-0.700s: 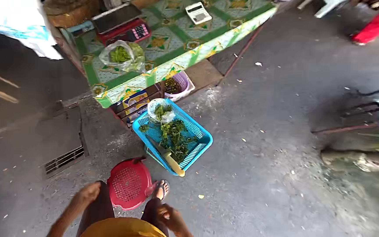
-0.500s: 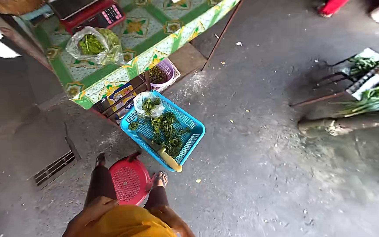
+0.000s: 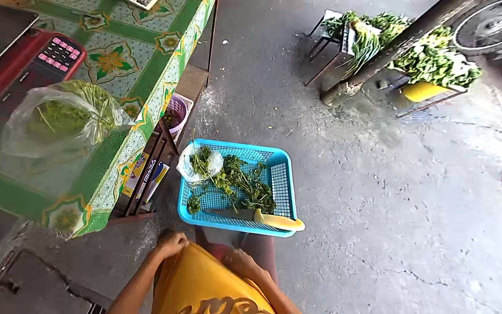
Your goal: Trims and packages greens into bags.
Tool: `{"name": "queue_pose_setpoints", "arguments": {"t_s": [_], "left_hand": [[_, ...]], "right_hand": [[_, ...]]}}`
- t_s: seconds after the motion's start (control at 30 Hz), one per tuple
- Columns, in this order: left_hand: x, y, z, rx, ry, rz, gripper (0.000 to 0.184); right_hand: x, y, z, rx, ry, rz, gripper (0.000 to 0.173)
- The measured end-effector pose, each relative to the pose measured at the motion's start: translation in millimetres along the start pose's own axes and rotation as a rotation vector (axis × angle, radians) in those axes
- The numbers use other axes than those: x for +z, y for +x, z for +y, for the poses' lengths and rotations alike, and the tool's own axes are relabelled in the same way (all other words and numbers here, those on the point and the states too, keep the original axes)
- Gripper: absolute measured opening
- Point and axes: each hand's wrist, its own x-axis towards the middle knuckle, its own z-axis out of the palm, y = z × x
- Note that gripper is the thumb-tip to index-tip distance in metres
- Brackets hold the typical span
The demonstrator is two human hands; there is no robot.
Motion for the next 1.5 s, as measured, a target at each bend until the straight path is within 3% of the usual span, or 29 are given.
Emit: {"name": "queue_pose_setpoints", "arguments": {"t_s": [0.03, 0.1, 0.2, 0.3, 0.4, 0.57, 0.7, 0.77, 0.87, 1.0, 1.13, 1.3, 1.4, 1.5], "left_hand": [[4, 4, -11, 0.031, 0.004, -0.064, 0.039], [17, 18, -34, 0.068, -0.072, -0.007, 0.042], [27, 39, -52, -0.027, -0.320, 0.324, 0.043], [27, 54, -52, -0.151, -0.813, 0.693, 0.039], [23, 63, -42, -0.161, -1.157, 0.923, 0.036], [35, 51, -19, -0.063, -1.275, 1.062, 0.026], [22, 16, 4, 0.224, -0.984, 1.290, 0.028], [-3, -4, 13, 0.440, -0.701, 1.377, 0.032], [-44, -35, 52, 0.649, -0.312, 1.320, 0.033], [-68, -62, 121, 0.539, 0.332, 1.070, 0.028], [-80, -35, 160, 0.304, 0.662, 0.844, 0.018], [-82, 1, 159, 0.162, 0.795, 0.655, 0.019], [-69, 34, 147, 0.147, 0.829, 0.602, 0.023], [-60, 57, 136, 0.121, 0.856, 0.628, 0.027]], "right_hand": [[4, 10, 10, -0.034, 0.014, -0.042, 0.034], [3, 27, 42, -0.055, 0.092, 0.020, 0.036], [-7, 48, 99, 0.031, 0.333, 0.263, 0.036], [-20, 57, 142, 0.206, 0.725, 0.485, 0.035], [-32, 58, 173, 0.184, 0.995, 0.707, 0.036], [-39, 40, 184, 0.007, 1.430, 0.980, 0.020], [-26, 2, 177, -0.160, 1.506, 1.097, 0.023], [-13, -18, 175, -0.205, 1.473, 1.166, 0.025], [5, -49, 175, -0.198, 1.412, 1.279, 0.025], [-3, -84, 164, -0.102, 1.311, 1.469, 0.023], [-48, -114, 145, -0.287, 0.842, 1.610, 0.026], [-108, -118, 106, -0.397, -0.049, 1.323, 0.030], [-125, -86, 70, -0.430, -0.297, 1.121, 0.031], [-132, -54, 57, -0.424, -0.385, 0.862, 0.032]]}}
